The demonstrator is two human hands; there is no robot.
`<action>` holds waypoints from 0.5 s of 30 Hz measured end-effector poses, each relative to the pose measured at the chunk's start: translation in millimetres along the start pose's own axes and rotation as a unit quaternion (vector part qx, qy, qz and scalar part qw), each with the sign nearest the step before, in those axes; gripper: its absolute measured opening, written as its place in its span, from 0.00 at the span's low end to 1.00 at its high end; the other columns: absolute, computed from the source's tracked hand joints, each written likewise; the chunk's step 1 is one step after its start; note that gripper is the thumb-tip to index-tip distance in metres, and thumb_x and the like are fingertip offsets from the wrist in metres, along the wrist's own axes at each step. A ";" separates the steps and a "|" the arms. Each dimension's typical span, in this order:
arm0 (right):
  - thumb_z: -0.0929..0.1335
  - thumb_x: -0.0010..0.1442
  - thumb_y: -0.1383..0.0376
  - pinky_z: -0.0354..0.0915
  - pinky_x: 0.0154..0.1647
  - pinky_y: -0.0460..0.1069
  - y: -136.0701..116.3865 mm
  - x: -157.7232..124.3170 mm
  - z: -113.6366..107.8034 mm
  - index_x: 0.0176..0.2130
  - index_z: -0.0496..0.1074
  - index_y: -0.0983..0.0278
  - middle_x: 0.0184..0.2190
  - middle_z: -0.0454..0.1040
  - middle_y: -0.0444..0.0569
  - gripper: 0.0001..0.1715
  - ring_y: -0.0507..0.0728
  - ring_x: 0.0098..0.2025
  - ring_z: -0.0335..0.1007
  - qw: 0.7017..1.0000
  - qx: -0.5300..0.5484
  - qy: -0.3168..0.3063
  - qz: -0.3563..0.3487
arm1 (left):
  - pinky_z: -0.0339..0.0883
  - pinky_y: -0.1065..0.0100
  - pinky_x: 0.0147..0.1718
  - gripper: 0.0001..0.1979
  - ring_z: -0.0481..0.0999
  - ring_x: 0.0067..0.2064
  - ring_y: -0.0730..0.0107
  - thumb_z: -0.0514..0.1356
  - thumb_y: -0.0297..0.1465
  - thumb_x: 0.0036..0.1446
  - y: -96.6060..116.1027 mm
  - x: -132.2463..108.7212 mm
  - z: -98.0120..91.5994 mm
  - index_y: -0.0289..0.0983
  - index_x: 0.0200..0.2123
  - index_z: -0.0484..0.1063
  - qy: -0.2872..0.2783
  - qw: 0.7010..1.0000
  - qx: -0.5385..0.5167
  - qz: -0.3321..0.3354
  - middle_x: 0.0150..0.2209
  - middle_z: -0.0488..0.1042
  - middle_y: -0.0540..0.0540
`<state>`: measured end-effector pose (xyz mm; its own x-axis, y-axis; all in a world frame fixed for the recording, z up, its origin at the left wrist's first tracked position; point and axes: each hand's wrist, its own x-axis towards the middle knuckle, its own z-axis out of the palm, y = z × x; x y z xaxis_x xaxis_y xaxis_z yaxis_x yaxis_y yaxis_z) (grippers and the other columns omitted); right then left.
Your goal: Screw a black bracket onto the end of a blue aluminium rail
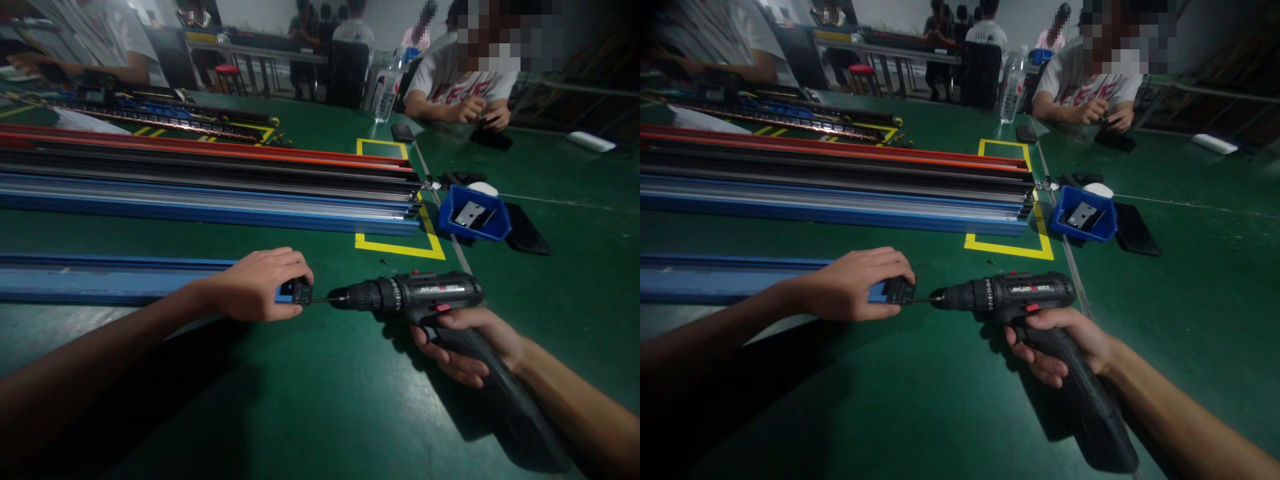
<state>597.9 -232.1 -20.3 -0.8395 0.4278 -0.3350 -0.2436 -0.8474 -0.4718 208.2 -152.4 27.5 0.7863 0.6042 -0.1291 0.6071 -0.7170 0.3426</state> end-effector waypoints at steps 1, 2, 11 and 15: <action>0.67 0.67 0.58 0.71 0.22 0.41 0.1 0.0 -0.4 0.49 0.75 0.74 0.33 0.75 0.50 0.21 0.43 0.17 0.64 1.000 0.001 0.001 0.000 | 0.62 0.61 0.47 0.18 0.70 0.50 0.61 0.63 0.41 0.59 -0.1 -0.1 0.1 0.43 0.51 0.72 0.001 1.000 0.000 0.001 0.50 0.73 0.47; 0.67 0.67 0.58 0.71 0.22 0.41 0.2 -0.1 -0.8 0.49 0.75 0.74 0.33 0.75 0.50 0.22 0.43 0.17 0.63 1.000 0.001 0.001 -0.001 | 0.62 0.61 0.47 0.18 0.70 0.50 0.61 0.63 0.41 0.59 -0.1 -0.3 0.2 0.43 0.51 0.72 0.001 1.000 0.000 0.002 0.50 0.73 0.47; 0.67 0.67 0.58 0.72 0.23 0.41 -1.2 -0.6 0.0 0.49 0.76 0.75 0.33 0.75 0.51 0.22 0.44 0.17 0.65 1.000 0.014 0.004 0.008 | 0.62 0.62 0.47 0.18 0.71 0.50 0.62 0.64 0.41 0.60 -1.0 -0.7 0.4 0.43 0.51 0.72 0.008 1.000 0.002 0.008 0.50 0.73 0.48; 0.66 0.68 0.58 0.71 0.21 0.41 0.9 -0.6 -3.4 0.49 0.76 0.76 0.32 0.75 0.52 0.23 0.44 0.16 0.63 1.000 0.018 0.009 0.001 | 0.62 0.63 0.47 0.17 0.71 0.50 0.61 0.63 0.41 0.60 -0.8 -0.6 -0.1 0.44 0.51 0.72 0.003 1.000 0.001 0.007 0.51 0.74 0.48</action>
<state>599.9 -232.0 -23.3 -0.8308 0.4319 -0.3509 -0.2601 -0.8588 -0.4413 207.3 -152.1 27.4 0.7939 0.5964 -0.1183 0.5964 -0.7261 0.3422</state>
